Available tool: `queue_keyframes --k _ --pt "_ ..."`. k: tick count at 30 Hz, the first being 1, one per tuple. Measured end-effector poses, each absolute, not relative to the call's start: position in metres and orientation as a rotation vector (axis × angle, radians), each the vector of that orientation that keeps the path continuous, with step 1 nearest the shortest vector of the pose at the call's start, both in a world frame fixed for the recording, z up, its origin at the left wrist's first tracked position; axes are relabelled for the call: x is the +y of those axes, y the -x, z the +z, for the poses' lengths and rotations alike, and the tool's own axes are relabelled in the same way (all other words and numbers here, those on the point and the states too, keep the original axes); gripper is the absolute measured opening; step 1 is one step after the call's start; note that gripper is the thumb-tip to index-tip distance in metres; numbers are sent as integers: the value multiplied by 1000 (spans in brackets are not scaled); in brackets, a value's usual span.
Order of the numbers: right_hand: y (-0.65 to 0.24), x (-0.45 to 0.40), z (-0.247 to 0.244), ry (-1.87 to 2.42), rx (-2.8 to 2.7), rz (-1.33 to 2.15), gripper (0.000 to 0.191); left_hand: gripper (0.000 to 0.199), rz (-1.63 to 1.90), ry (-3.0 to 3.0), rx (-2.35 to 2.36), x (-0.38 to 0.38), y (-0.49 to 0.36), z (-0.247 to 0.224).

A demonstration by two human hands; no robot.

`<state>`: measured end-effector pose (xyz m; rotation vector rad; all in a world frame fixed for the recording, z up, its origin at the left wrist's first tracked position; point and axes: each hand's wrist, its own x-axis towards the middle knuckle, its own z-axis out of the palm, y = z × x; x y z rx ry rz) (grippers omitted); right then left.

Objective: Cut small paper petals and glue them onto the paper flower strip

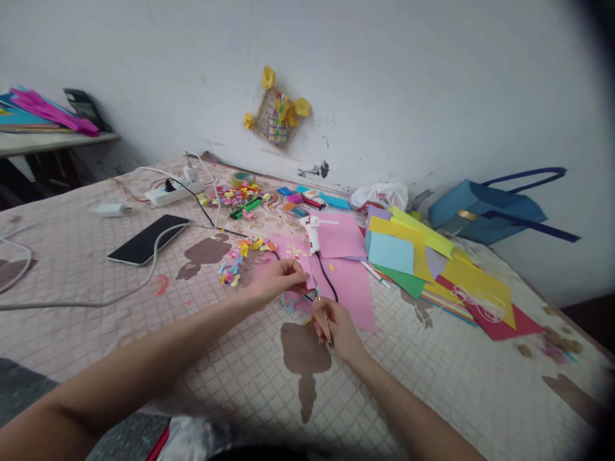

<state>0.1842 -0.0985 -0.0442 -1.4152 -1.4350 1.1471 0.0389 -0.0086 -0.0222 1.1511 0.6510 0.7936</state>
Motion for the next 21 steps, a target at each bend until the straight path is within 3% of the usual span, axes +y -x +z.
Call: queue_keyframes --k 21 --pt "-184 -100 -38 1438 -1414 1114 42 24 775 -1161 620 -8 -39 -25"
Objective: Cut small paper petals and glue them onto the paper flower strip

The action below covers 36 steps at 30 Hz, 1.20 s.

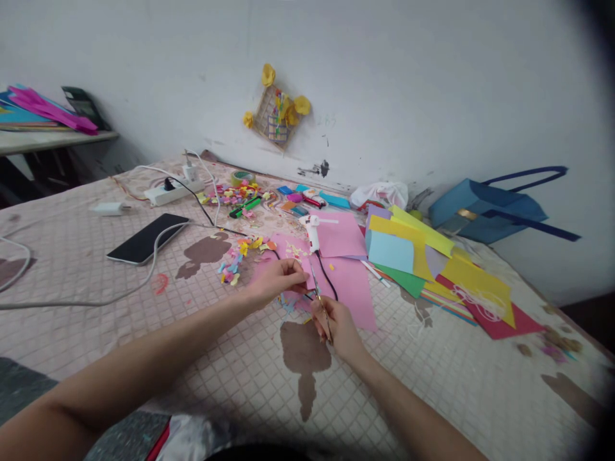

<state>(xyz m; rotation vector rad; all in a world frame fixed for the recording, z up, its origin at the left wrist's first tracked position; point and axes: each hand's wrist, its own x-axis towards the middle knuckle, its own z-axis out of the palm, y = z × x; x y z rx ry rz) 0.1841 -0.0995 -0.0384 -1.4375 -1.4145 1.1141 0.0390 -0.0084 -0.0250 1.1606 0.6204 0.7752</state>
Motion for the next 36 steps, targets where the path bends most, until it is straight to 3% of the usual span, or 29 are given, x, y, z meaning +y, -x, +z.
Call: queue_keyframes --k 10,17,29,36 --pt "-187 -96 -40 1334 -1198 1247 47 26 762 -1175 631 -10 -39 -22" --pt "-187 -93 -33 1296 -1054 1177 26 24 667 -1347 633 -14 -38 -20" --pt "-195 -91 -24 1338 -1194 1303 19 29 720 -1366 620 -9 -37 -21" --pt "-202 -87 -25 1303 -1094 1199 18 26 688 -1438 619 -7 -35 -21"
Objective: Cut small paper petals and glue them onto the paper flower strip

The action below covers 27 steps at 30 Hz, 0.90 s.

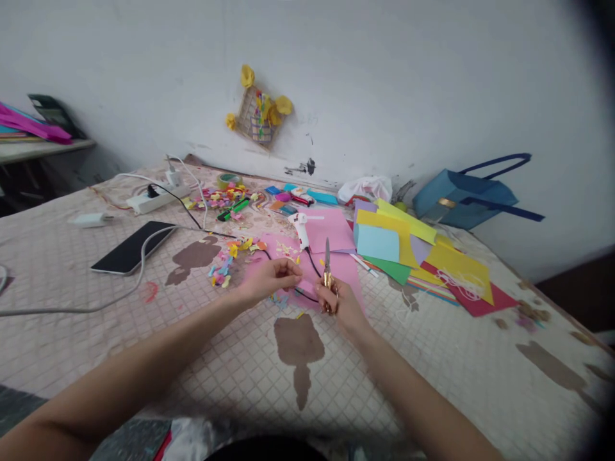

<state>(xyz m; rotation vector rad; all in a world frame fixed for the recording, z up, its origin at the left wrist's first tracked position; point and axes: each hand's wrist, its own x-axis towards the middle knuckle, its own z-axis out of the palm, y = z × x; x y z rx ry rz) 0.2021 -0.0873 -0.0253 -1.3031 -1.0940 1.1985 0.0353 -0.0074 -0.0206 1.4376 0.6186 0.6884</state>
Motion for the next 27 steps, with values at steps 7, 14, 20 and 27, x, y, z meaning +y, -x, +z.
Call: queue_keyframes --k 7,14,20,27 --pt "-207 -84 -25 1249 -1004 1189 30 22 558 -1529 583 -11 -38 -24" --pt "-206 -84 -25 1232 -976 1222 26 21 629 -1407 686 -10 -37 -27" --pt "-207 -84 -27 1237 -975 1231 21 23 523 -1421 642 -15 -39 -24" --pt "-205 -87 -24 1231 -1000 1277 19 26 396 -1477 649 -14 -35 -21"
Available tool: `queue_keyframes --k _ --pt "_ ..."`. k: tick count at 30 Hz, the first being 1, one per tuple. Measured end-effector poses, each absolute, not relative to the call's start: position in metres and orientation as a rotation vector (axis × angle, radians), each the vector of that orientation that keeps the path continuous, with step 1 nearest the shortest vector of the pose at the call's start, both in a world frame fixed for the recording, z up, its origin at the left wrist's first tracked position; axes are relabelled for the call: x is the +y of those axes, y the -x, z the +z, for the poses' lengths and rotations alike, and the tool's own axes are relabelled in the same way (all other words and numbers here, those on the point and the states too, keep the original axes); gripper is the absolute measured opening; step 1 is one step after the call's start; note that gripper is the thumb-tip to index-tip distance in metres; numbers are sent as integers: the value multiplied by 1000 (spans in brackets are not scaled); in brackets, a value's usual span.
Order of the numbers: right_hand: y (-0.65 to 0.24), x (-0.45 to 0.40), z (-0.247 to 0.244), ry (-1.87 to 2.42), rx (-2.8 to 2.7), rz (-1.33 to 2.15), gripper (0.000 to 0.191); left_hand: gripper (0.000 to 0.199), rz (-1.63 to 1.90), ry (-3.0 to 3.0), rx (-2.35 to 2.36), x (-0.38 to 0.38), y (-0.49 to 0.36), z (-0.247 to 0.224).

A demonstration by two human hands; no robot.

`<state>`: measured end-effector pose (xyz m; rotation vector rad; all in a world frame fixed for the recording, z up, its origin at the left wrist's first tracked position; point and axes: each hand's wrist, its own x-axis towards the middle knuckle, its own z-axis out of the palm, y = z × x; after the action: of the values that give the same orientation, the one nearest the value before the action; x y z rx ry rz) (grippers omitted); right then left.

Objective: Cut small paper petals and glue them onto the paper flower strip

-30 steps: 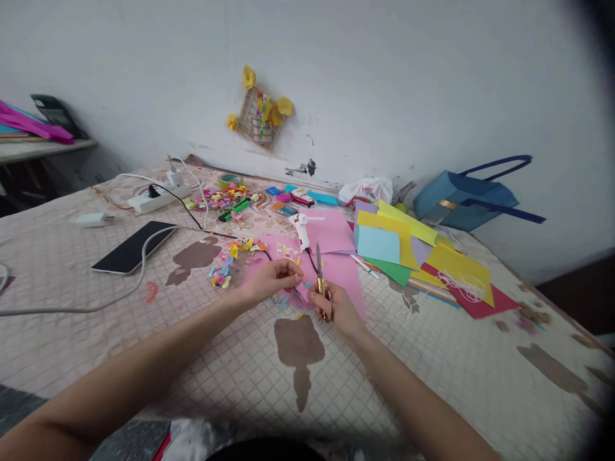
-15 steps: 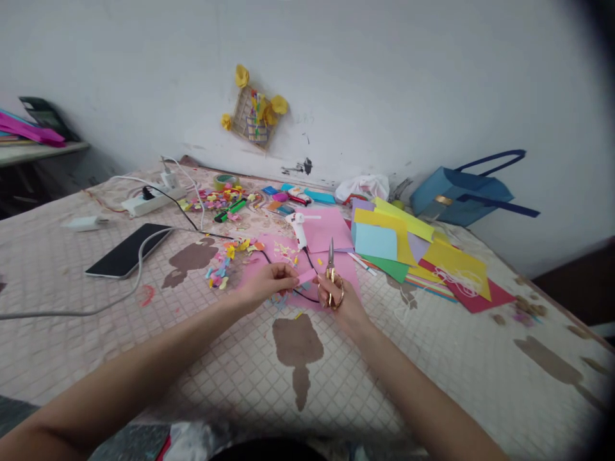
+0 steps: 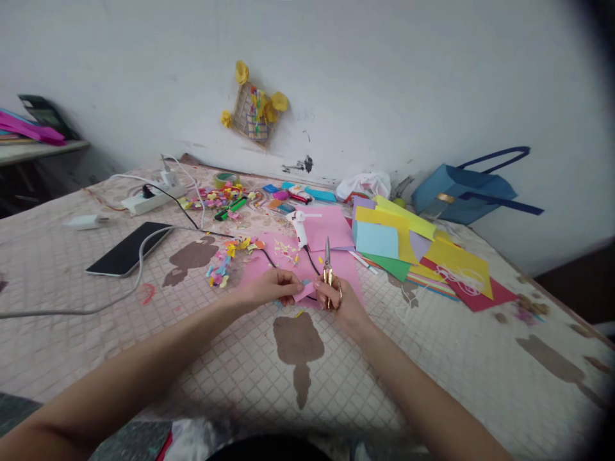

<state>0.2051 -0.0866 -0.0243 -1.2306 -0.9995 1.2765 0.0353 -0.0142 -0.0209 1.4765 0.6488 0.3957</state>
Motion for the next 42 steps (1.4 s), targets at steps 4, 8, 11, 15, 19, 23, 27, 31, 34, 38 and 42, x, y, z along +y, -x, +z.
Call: queue_keyframes --k 4,8,11,15,19,23,27,31,34,38,42 --pt "-204 -87 -25 1219 -1007 1281 20 24 388 -1529 611 -13 -35 -21" --pt "-203 -86 -27 1216 -997 1271 25 22 374 -1526 591 -13 -35 -23" --pt "-201 -86 -27 1218 -987 1253 32 21 377 -1487 593 -13 -35 -23" --pt "-199 -86 -27 1212 -971 1240 41 21 428 -1377 638 -14 -36 -22" --pt "-200 -87 -28 1209 -941 1297 49 22 510 -1204 671 -12 -37 -23" --pt "-198 -90 -30 1207 -993 1331 45 24 577 -1103 687 -10 -38 -25" --pt "-192 -92 -33 1228 -1130 1291 30 21 628 -1125 660 -11 -39 -30" --pt "-187 -90 -39 1251 -1208 1234 23 20 641 -1204 669 -12 -41 -33" --pt "-187 -89 -42 1271 -1225 1179 22 21 621 -1229 685 -12 -40 -33" --pt "-188 -89 -39 1268 -1162 1206 20 23 572 -1259 699 -12 -39 -31" --pt "-187 -90 -35 1248 -1116 1274 30 24 614 -1159 698 -11 -38 -26"
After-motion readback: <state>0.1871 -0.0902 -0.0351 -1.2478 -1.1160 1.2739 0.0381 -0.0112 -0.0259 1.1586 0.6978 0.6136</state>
